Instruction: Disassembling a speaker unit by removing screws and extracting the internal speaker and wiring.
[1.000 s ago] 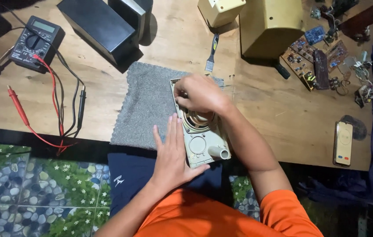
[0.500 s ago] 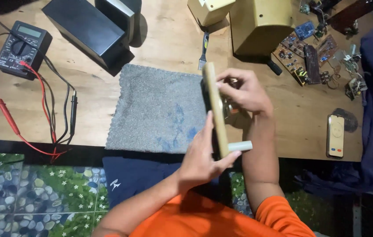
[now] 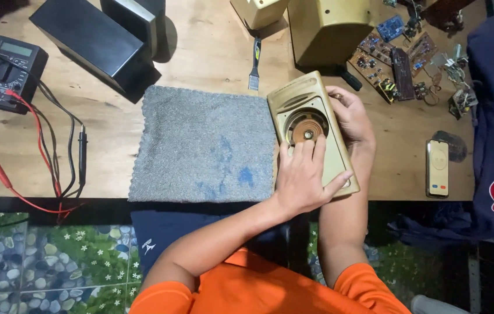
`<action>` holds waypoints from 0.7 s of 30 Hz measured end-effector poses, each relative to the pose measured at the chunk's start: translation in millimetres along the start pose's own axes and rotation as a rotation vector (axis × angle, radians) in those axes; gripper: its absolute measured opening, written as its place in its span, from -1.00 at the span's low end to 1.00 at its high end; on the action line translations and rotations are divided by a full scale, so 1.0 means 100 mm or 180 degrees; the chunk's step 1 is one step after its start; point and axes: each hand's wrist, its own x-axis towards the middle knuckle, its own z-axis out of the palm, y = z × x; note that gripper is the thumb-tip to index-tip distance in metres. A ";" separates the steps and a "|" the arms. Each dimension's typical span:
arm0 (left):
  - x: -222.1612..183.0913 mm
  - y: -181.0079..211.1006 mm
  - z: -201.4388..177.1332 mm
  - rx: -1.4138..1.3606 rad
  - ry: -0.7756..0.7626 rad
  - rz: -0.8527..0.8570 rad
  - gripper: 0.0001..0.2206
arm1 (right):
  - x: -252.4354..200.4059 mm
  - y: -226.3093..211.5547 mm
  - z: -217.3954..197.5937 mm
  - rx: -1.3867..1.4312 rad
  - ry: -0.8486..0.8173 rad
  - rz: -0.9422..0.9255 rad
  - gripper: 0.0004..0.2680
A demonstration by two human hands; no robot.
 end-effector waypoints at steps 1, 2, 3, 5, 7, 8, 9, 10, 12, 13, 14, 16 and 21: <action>0.02 0.01 0.02 0.0013 0.0069 -0.0010 -0.19 | 0.01 0.01 0.01 -0.0064 0.0041 0.0066 -0.87; 0.03 0.02 0.04 0.0026 0.0138 -0.0020 -0.21 | 0.01 0.01 0.02 -0.0127 0.0082 0.0131 -0.89; 0.05 0.03 0.03 0.0025 0.0135 -0.0017 -0.21 | 0.00 -0.02 0.04 -0.0126 0.0086 0.0131 -0.89; 0.08 0.04 0.01 0.0000 0.0201 0.0014 -0.28 | -0.04 -0.07 0.07 -0.0214 0.0100 0.0140 -0.90; 0.03 0.00 0.02 -0.0081 0.0103 -0.0016 -0.31 | -0.10 -0.16 0.13 -0.0289 0.0107 0.0130 -0.90; 0.02 -0.03 0.02 -0.0160 0.0005 -0.0043 -0.34 | -0.12 -0.21 0.15 -0.0361 0.0114 0.0117 -0.89; -0.03 -0.07 0.04 -0.0165 -0.0004 -0.0033 -0.34 | -0.10 -0.17 0.15 -0.0358 0.0129 0.0117 -0.89; -0.08 -0.11 0.06 -0.0222 -0.0007 -0.0006 -0.37 | -0.08 -0.12 0.15 -0.0405 0.0097 0.0031 -0.88; -0.17 -0.18 0.04 -0.0279 -0.0021 0.0023 -0.40 | -0.09 -0.05 0.18 -0.0446 0.0072 -0.0049 -0.87; -0.22 -0.20 0.00 -0.0556 0.0001 -0.0007 -0.45 | -0.11 -0.05 0.20 -0.0544 0.0094 -0.0140 -0.87; -0.26 -0.22 -0.03 -0.0833 0.0022 -0.0038 -0.50 | -0.13 -0.04 0.22 -0.0642 0.0115 -0.0230 -0.86; -0.24 -0.21 -0.34 -0.1341 -0.0241 -0.0313 -0.53 | -0.23 -0.17 0.45 -0.0820 0.0198 -0.0439 -0.86; -0.37 -0.37 -0.62 -0.2302 -0.0754 -0.1124 -0.52 | -0.44 -0.38 0.91 -0.1574 0.0381 -0.1068 -0.88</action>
